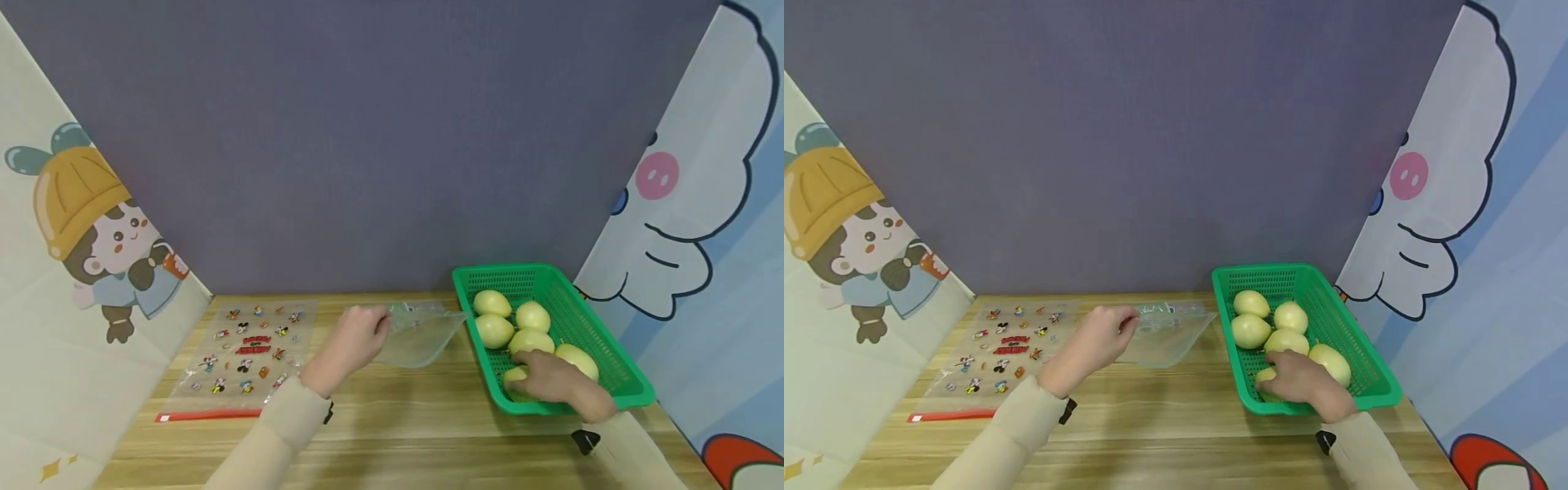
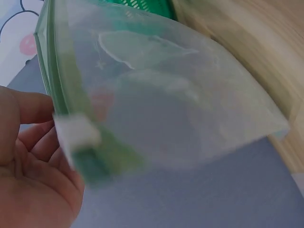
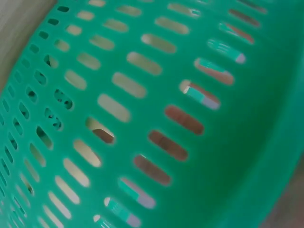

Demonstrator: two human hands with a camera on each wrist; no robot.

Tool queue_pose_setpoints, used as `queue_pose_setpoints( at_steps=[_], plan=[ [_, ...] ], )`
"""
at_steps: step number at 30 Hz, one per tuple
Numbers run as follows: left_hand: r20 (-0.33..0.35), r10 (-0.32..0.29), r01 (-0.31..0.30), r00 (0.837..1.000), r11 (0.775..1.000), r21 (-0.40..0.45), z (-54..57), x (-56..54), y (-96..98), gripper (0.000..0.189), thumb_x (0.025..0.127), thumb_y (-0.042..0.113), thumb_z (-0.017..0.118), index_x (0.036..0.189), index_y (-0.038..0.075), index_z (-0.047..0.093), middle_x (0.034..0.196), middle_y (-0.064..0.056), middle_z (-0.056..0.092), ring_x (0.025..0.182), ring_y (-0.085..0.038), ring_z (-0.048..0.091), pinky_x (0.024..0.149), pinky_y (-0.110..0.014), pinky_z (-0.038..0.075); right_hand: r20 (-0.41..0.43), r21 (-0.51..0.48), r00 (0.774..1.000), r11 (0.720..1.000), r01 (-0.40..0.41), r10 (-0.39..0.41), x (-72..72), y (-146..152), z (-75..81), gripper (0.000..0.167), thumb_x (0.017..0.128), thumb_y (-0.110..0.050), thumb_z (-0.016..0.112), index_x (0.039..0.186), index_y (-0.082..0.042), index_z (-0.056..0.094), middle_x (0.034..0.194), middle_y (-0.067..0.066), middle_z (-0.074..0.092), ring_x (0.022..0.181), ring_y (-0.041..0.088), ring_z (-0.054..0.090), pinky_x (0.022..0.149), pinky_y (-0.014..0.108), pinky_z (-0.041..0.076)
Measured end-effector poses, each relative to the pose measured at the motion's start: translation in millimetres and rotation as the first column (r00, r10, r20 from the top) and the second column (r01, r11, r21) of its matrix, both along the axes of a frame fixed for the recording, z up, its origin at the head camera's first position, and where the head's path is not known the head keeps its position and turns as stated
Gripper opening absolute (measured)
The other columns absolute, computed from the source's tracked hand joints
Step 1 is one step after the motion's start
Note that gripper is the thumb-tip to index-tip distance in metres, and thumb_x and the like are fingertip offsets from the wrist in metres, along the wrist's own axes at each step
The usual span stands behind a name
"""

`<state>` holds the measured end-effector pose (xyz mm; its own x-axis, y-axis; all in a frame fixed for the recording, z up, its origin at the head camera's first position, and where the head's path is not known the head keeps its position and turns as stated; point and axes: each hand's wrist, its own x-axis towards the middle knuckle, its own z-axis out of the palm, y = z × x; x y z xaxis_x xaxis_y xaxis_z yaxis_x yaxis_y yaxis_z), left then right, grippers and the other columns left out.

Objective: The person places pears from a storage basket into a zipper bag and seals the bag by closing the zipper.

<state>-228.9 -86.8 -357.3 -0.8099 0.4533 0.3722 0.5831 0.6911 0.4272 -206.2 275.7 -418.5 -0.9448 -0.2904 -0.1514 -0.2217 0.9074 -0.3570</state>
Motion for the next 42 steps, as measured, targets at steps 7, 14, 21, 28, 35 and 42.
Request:
queue_pose_setpoints(
  at_steps=[7,14,21,28,35,42],
  plan=[
    [0.182,-0.054,0.043,0.982,0.997,0.064,0.8,-2.0,4.4,0.018,0.103,0.007,0.057,0.106,0.0,0.072,0.067,0.003,0.058,0.048,-0.005,0.044,0.045,-0.02,0.041,0.024,-0.028,0.999,0.999,-0.033,0.034,-3.6,-0.2,-4.8,0.06,0.083,-0.031,0.08,0.125,0.007,0.063,0.118,0.021,0.067,0.107,0.043,0.064,0.089,0.06,0.053],
    [0.318,-0.12,0.063,0.941,0.98,0.187,-5.5,-3.9,10.6,0.02,0.102,0.008,0.055,0.091,0.006,0.071,0.068,0.003,0.063,0.054,-0.007,0.053,0.048,-0.022,0.046,0.042,-0.036,0.998,0.998,-0.054,0.055,-8.1,1.6,-9.1,0.063,0.081,-0.031,0.083,0.125,0.008,0.062,0.121,0.022,0.066,0.111,0.045,0.062,0.093,0.06,0.051],
    [0.281,-0.117,0.032,0.952,0.956,0.29,-14.7,-4.7,19.2,0.022,0.101,0.01,0.056,0.09,0.002,0.073,0.068,0.002,0.066,0.053,-0.009,0.06,0.048,-0.023,0.048,0.073,-0.045,0.997,0.998,-0.033,0.036,-10.5,3.1,-12.5,0.064,0.079,-0.03,0.085,0.127,0.006,0.061,0.121,0.02,0.065,0.11,0.041,0.061,0.091,0.058,0.051],
    [0.308,-0.1,-0.008,0.946,0.944,0.331,-19.6,-1.5,24.1,0.017,0.102,0.015,0.059,0.098,0.009,0.074,0.075,0.004,0.068,0.058,-0.01,0.063,0.055,-0.027,0.055,0.064,-0.049,0.998,0.999,-0.014,0.017,-10.7,6.1,-16.5,0.046,0.078,-0.028,0.081,0.113,-0.004,0.065,0.105,0.006,0.066,0.091,0.024,0.061,0.076,0.046,0.052],
    [0.328,-0.102,-0.028,0.939,0.93,0.368,-18.2,0.5,23.9,0.018,0.102,0.016,0.059,0.097,0.01,0.075,0.075,0.005,0.068,0.059,-0.011,0.062,0.053,-0.027,0.054,0.027,-0.1,0.999,0.995,0.021,-0.019,-12.0,10.8,-15.8,0.054,0.08,-0.025,0.072,0.125,0.002,0.06,0.106,0.008,0.065,0.086,0.02,0.055,0.073,0.041,0.049],
    [0.357,-0.114,-0.048,0.927,0.908,0.415,-20.6,-1.2,23.3,0.018,0.102,0.016,0.06,0.096,0.009,0.075,0.073,-0.001,0.069,0.055,-0.013,0.062,0.048,-0.027,0.053,0.042,-0.217,0.995,0.971,0.096,-0.089,-10.4,9.9,-7.5,0.055,0.088,-0.03,0.069,0.131,0.002,0.058,0.112,0.016,0.066,0.087,0.023,0.059,0.072,0.039,0.049]
  ],
)
